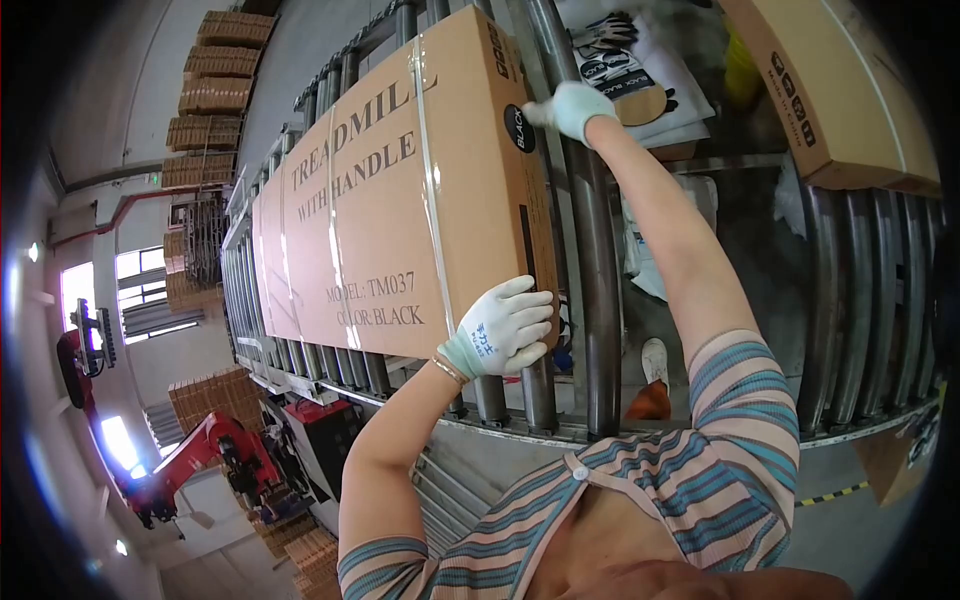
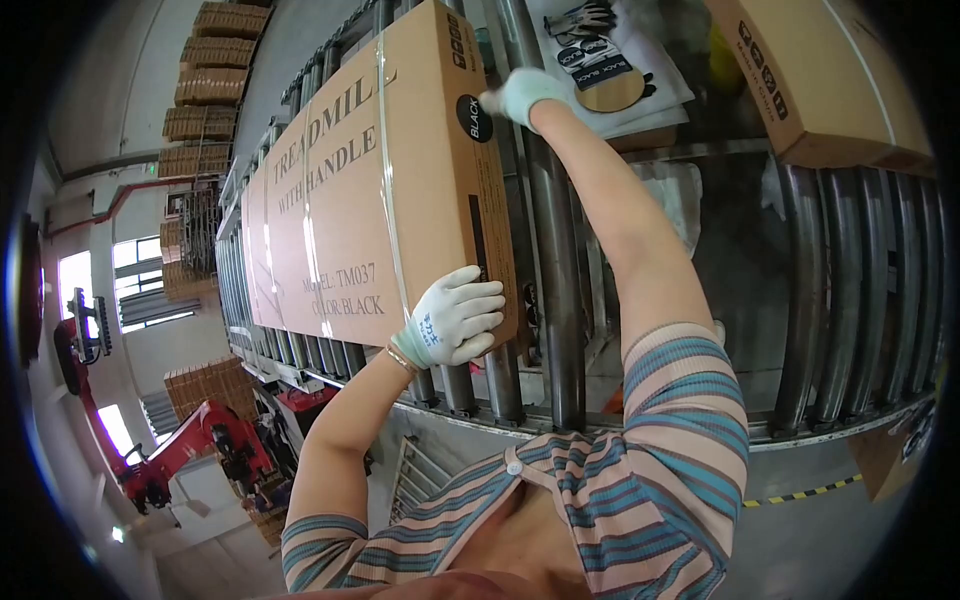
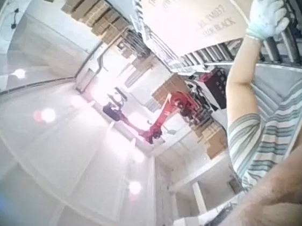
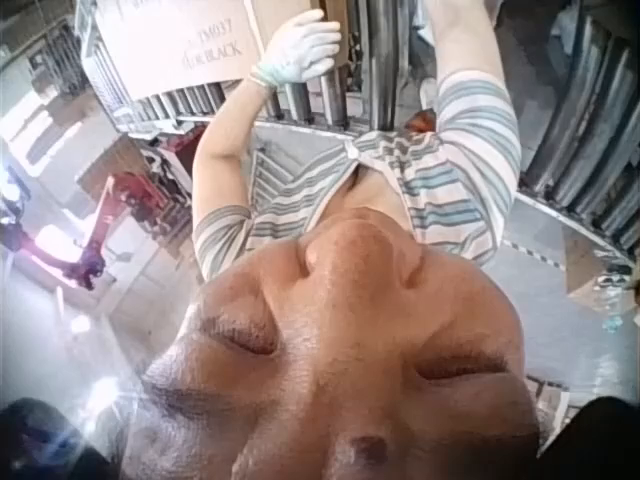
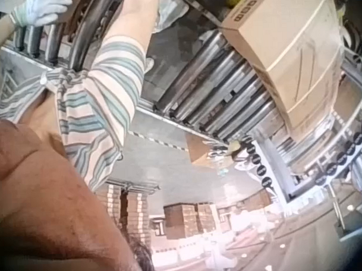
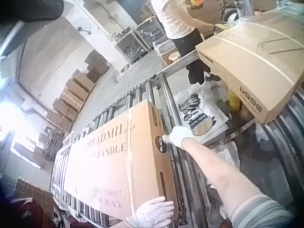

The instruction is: Apply labels and tape to package treadmill boxes on a conveyor belt.

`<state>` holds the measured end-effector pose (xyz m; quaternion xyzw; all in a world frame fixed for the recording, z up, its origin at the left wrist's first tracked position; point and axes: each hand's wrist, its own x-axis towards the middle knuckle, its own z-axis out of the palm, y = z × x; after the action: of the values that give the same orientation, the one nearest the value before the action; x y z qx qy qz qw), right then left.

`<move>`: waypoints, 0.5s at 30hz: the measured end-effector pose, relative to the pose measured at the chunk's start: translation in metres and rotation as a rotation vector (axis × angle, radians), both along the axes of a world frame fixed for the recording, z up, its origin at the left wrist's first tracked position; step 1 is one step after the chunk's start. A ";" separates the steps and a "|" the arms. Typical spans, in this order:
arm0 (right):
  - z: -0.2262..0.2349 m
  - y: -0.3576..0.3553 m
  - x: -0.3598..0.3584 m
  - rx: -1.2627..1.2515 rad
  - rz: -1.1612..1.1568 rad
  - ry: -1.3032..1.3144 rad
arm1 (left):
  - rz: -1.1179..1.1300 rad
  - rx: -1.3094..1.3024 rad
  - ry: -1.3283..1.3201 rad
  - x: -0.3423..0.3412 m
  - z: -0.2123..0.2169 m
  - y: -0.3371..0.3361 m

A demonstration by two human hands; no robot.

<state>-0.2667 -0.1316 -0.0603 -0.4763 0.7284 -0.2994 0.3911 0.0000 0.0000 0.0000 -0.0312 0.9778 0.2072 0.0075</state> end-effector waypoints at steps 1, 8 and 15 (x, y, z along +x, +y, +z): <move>-0.002 -0.001 0.001 0.002 0.002 0.001 | 0.000 -0.018 0.008 0.000 0.000 -0.001; -0.079 0.022 0.146 -0.477 -0.098 -0.104 | 0.037 -0.043 0.053 0.018 -0.006 -0.001; -0.028 0.016 0.172 -0.668 0.101 0.562 | -0.017 -0.160 0.081 0.041 -0.002 -0.006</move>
<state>-0.0945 -0.1161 -0.0884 -0.6746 0.6454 -0.3580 0.0163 0.0408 -0.0061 -0.0019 -0.0148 0.9910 0.1294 -0.0325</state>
